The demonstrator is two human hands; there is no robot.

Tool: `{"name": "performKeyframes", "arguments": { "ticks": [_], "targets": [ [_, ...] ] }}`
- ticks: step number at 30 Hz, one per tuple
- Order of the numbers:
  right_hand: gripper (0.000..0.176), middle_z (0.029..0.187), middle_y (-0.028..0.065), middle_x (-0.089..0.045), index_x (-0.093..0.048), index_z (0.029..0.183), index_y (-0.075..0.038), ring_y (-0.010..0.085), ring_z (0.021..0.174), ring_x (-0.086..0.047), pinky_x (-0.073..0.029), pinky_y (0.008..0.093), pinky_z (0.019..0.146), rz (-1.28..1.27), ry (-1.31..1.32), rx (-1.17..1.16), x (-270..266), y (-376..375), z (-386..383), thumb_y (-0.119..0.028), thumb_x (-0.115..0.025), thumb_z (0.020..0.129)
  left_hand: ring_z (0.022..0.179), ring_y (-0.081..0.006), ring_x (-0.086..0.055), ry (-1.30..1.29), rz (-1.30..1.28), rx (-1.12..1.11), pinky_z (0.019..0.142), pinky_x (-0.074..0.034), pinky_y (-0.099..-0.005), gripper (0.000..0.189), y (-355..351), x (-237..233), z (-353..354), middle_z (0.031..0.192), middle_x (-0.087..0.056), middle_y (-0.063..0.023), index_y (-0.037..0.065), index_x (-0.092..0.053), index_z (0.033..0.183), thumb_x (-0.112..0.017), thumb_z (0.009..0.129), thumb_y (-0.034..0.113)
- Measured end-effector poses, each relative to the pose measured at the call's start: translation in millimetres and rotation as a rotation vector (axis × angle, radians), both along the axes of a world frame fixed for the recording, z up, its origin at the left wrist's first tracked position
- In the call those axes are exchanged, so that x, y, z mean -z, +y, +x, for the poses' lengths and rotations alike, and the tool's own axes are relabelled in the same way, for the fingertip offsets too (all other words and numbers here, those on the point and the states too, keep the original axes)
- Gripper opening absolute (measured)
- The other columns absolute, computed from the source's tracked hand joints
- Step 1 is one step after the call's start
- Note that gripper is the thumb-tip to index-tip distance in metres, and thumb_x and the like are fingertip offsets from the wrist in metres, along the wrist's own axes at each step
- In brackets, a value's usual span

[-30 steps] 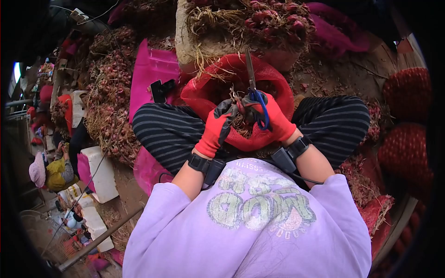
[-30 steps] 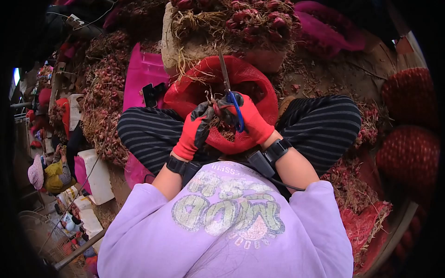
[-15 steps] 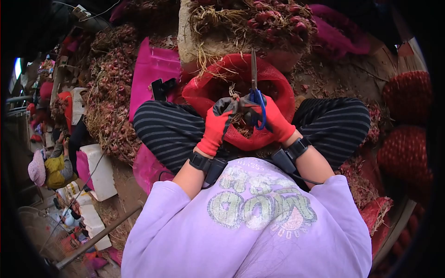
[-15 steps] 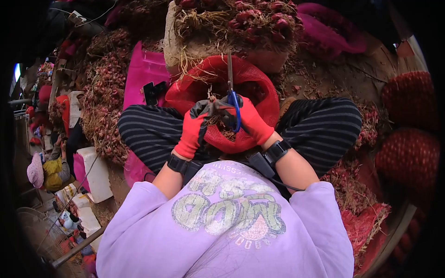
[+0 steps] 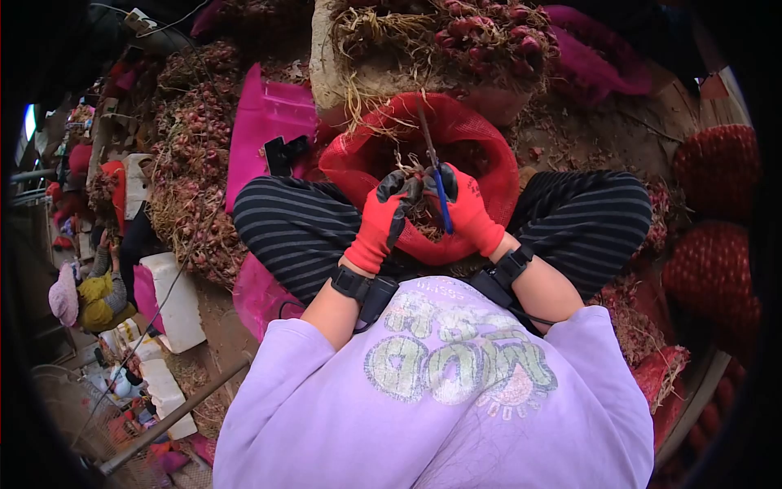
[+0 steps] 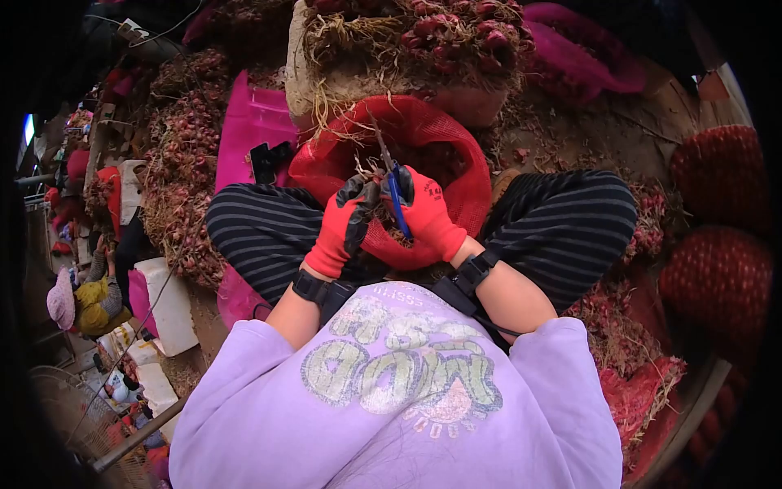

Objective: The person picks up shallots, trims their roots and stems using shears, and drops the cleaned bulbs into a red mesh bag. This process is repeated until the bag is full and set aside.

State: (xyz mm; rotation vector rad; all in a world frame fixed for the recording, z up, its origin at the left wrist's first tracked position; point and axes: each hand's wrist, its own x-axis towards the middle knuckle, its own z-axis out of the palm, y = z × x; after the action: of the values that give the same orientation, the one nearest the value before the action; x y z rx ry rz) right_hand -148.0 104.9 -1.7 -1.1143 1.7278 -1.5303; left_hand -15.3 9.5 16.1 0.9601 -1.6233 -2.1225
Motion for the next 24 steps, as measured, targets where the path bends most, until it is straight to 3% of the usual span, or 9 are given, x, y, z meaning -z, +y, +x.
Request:
{"name": "performKeyframes", "arguments": {
  "ticks": [2, 5, 6, 8, 11, 15, 20, 21, 24],
  "targets": [
    [0.024, 0.082, 0.0103, -0.062, -0.057, 0.094, -0.004, 0.0242, 0.072, -0.062, -0.048, 0.0327, 0.064, -0.058, -0.130, 0.063, 3.6, -2.9, 3.0, -0.024, -0.064, 0.082, 0.090, -0.0089, -0.056, 0.126, 0.143, -0.045, 0.080, -0.044, -0.0209, 0.023, 0.4, 8.1, -2.1, 0.100, -0.059, -0.0050, 0.000, -0.054, 0.111, -0.047, 0.095, 0.014],
    [0.018, 0.087, 0.0003, -0.058, -0.056, 0.098, -0.003, 0.0130, 0.075, -0.056, -0.047, 0.0278, 0.069, -0.055, -0.793, -0.127, -1.2, 4.5, -8.6, -0.016, -0.059, 0.086, 0.100, -0.0149, -0.055, 0.167, -0.807, 0.186, 0.088, -0.043, -0.0261, 0.026, -6.6, -3.3, 1.8, 0.111, -0.056, -0.0099, 0.000, -0.050, 0.118, -0.041, 0.096, 0.012],
    [0.022, 0.093, -0.0005, -0.055, -0.054, 0.104, -0.004, 0.0106, 0.081, -0.054, -0.046, 0.0241, 0.074, -0.076, -0.994, -0.220, -0.3, 8.2, -13.1, -0.019, -0.056, 0.089, 0.104, -0.0167, -0.054, 0.158, -0.741, 0.221, 0.090, -0.043, -0.0276, 0.027, -10.1, 0.7, 3.2, 0.114, -0.054, -0.0106, 0.000, -0.048, 0.120, -0.040, 0.097, 0.012],
    [0.023, 0.096, 0.0007, -0.055, -0.053, 0.107, -0.004, 0.0099, 0.086, -0.053, -0.045, 0.0232, 0.076, -0.073, -0.828, -0.239, -8.8, 11.6, -12.5, -0.020, -0.054, 0.090, 0.110, -0.0205, -0.051, 0.138, -0.611, 0.284, 0.095, -0.041, -0.0306, 0.030, -15.9, 7.2, 3.9, 0.121, -0.051, -0.0119, 0.001, -0.044, 0.124, -0.036, 0.097, 0.011],
    [0.021, 0.084, 0.0003, -0.055, -0.053, 0.103, -0.006, 0.0087, 0.072, -0.056, -0.046, 0.0212, 0.061, -0.118, -0.824, -0.172, -17.5, 5.6, -10.2, -0.022, -0.054, 0.090, 0.112, -0.0207, -0.051, 0.252, -0.611, 0.246, 0.097, -0.041, -0.0300, 0.032, -12.1, -0.5, 3.8, 0.122, -0.051, -0.0117, 0.001, -0.041, 0.127, -0.035, 0.098, 0.013],
    [0.017, 0.078, 0.0026, -0.060, -0.056, 0.097, -0.005, 0.0117, 0.067, -0.060, -0.049, 0.0250, 0.057, -0.130, -0.850, -0.136, -29.7, 6.7, -15.8, -0.020, -0.057, 0.088, 0.101, -0.0181, -0.054, 0.274, -0.085, 0.023, 0.091, -0.041, -0.0283, 0.030, -2.9, -1.7, -1.4, 0.112, -0.056, -0.0099, 0.000, -0.051, 0.110, -0.033, 0.100, 0.021],
    [0.022, 0.082, 0.0046, -0.064, -0.061, 0.098, -0.003, 0.0145, 0.074, -0.061, -0.048, 0.0286, 0.067, 0.160, 0.079, -0.006, -47.4, 7.4, -41.6, -0.019, -0.064, 0.083, 0.094, -0.0130, -0.055, 0.126, -0.441, 0.085, 0.086, -0.043, -0.0243, 0.029, -7.3, -10.0, 5.8, 0.106, -0.059, -0.0070, 0.001, -0.051, 0.112, -0.035, 0.099, 0.020],
    [0.024, 0.081, 0.0036, -0.064, -0.062, 0.099, -0.003, 0.0138, 0.076, -0.060, -0.048, 0.0276, 0.069, 0.185, 0.266, 0.017, -52.3, 6.9, -42.2, -0.018, -0.066, 0.081, 0.094, -0.0123, -0.056, 0.144, -0.329, 0.085, 0.085, -0.043, -0.0239, 0.029, -8.7, -4.2, 6.2, 0.106, -0.059, -0.0068, 0.001, -0.051, 0.114, -0.036, 0.099, 0.020],
    [0.028, 0.092, 0.0073, -0.065, -0.059, 0.103, -0.001, 0.0144, 0.082, -0.062, -0.049, 0.0287, 0.073, 0.069, -0.111, -0.024, -26.6, 6.8, -36.1, -0.011, -0.067, 0.078, 0.095, -0.0109, -0.055, 0.184, -0.084, 0.099, 0.084, -0.045, -0.0237, 0.028, -11.5, 5.3, 6.9, 0.109, -0.058, -0.0055, 0.000, -0.049, 0.119, -0.038, 0.098, 0.016]
  ]
}}
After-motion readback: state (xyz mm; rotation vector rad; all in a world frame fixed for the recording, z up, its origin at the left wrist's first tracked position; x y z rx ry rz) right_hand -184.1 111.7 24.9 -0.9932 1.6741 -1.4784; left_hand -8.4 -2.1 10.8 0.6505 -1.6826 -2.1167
